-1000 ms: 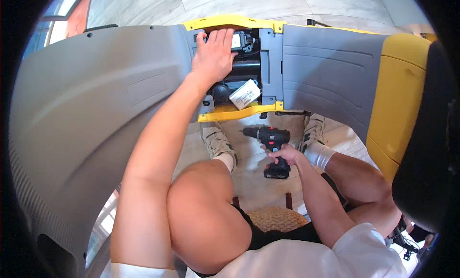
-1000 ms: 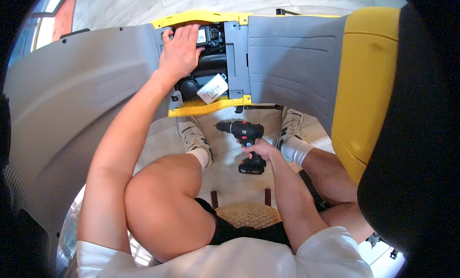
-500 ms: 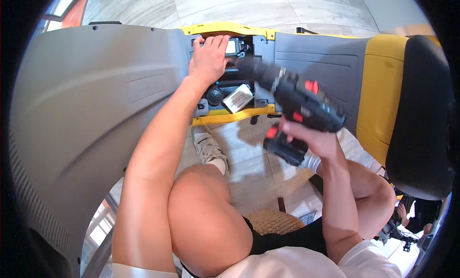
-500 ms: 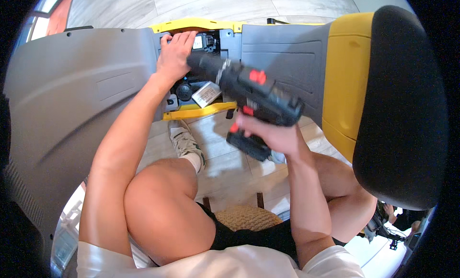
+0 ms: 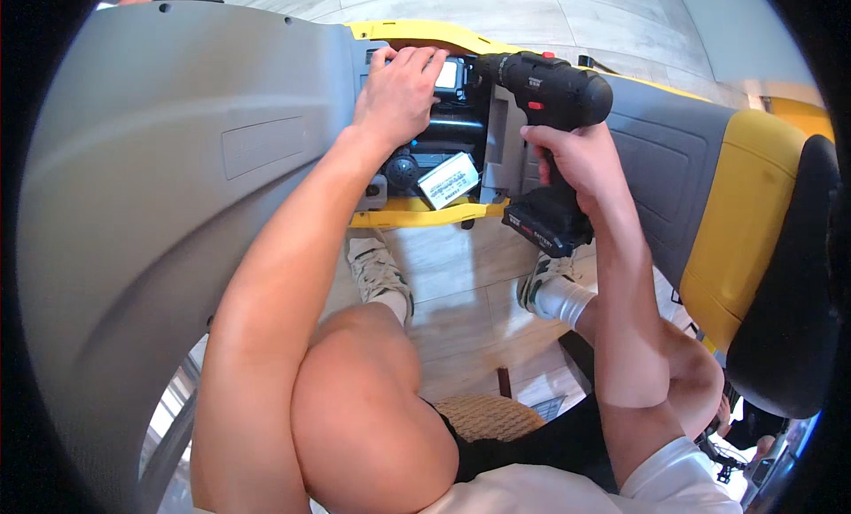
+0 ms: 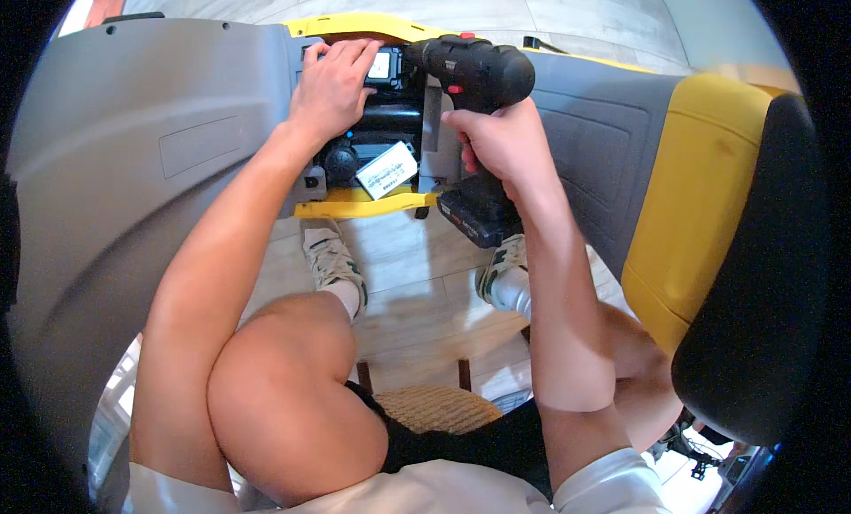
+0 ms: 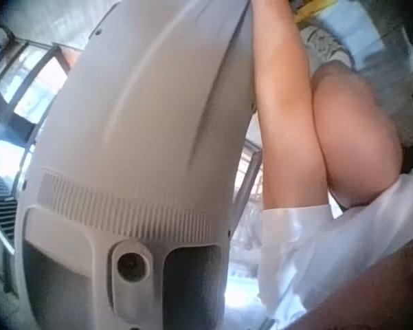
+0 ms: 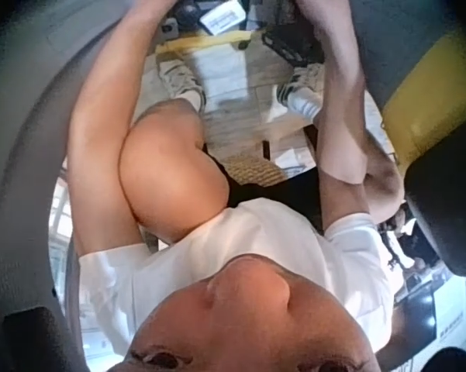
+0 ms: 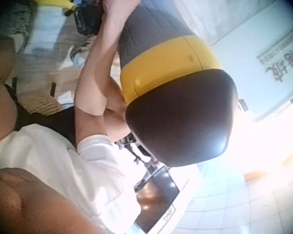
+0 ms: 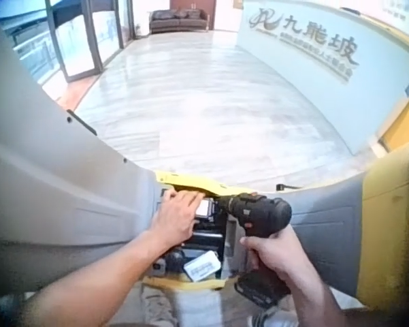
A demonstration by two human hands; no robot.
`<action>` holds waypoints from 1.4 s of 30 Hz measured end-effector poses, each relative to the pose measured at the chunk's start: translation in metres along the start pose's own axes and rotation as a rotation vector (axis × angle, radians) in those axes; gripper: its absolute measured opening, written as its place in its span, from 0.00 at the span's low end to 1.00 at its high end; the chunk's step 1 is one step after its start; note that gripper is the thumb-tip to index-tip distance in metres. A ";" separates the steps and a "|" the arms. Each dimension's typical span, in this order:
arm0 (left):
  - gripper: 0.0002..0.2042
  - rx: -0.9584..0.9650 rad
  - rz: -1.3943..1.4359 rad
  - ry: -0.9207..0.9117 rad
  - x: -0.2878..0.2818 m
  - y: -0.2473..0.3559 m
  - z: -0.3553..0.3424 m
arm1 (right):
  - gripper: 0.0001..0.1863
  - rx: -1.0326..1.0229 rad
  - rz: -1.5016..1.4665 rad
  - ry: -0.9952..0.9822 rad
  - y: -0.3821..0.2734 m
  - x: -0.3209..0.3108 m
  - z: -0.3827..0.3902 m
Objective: Repairing or assembling the battery compartment and wiring harness of an electric scooter.
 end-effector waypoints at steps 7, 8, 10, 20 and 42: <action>0.33 0.013 -0.070 -0.043 0.001 0.000 0.002 | 0.08 -0.039 0.220 0.018 -0.022 0.011 0.001; 0.33 0.012 -0.067 -0.036 0.001 0.001 0.000 | 0.08 -0.059 0.244 0.006 -0.027 0.010 0.000; 0.33 0.003 -0.044 -0.079 0.001 0.003 -0.003 | 0.08 -0.040 0.258 0.005 -0.032 0.006 -0.003; 0.33 0.000 0.003 -0.073 -0.001 0.003 0.000 | 0.08 0.067 0.275 -0.028 -0.034 0.006 -0.008; 0.29 0.025 -0.076 -0.023 0.002 0.003 -0.001 | 0.06 -0.011 0.225 -0.017 -0.027 0.005 -0.009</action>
Point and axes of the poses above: each hand's wrist, its own z-axis away from the middle knuckle, its own x-axis out of the palm, y = z × x, the point moved 4 cm from there along -z, towards the middle knuckle, and after that the axes turned 13 degrees about -z, right-handed, at the moved point
